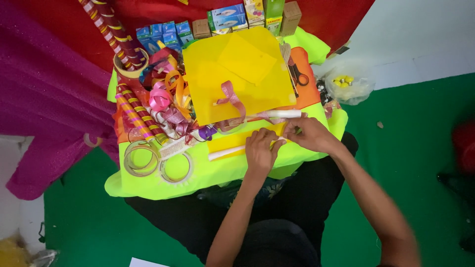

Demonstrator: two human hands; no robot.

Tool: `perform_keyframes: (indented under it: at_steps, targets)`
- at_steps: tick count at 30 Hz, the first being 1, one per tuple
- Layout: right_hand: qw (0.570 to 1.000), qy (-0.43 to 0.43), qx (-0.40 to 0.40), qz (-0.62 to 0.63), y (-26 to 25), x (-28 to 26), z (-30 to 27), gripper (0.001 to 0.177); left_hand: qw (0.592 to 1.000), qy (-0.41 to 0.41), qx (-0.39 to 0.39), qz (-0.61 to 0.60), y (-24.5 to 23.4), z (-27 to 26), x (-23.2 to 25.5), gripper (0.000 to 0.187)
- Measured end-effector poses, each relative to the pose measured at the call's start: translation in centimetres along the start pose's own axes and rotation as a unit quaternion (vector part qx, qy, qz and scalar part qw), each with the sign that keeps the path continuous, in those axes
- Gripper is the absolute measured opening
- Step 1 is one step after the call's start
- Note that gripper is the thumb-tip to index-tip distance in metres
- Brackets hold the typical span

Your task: Wrapping a yellow sheet of paper around a white cardboard tube to create a decorative craft item.

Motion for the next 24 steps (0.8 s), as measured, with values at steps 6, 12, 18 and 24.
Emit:
perform_keyframes:
  at_steps: [6,12,18,24]
  targets:
    - [1.000,0.007,-0.002,0.012,0.4,0.6,0.4,0.023,1.000,-0.013,-0.009,0.003,0.0,0.0,0.0,0.023]
    - [1.000,0.002,-0.001,0.005,1.2,1.1,0.9,0.020,1.000,-0.006,-0.005,-0.005,-0.3,0.2,0.2,0.023]
    - [0.999,0.013,0.003,0.042,2.0,1.8,1.0,0.022,1.000,0.002,-0.005,-0.011,-0.1,0.1,0.1,0.023]
    - [0.996,0.010,-0.004,0.093,3.4,3.2,1.7,0.021,1.000,0.004,-0.008,-0.009,-0.1,0.0,0.3,0.023]
Point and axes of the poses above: each hand's wrist, its own z-axis towards the middle knuckle, its own y-axis out of the palm, x = y × z, the point moved 4 cm from there along z, towards the middle knuckle, and after that the axes turned 12 degrees about -z, right-handed, at the moved point
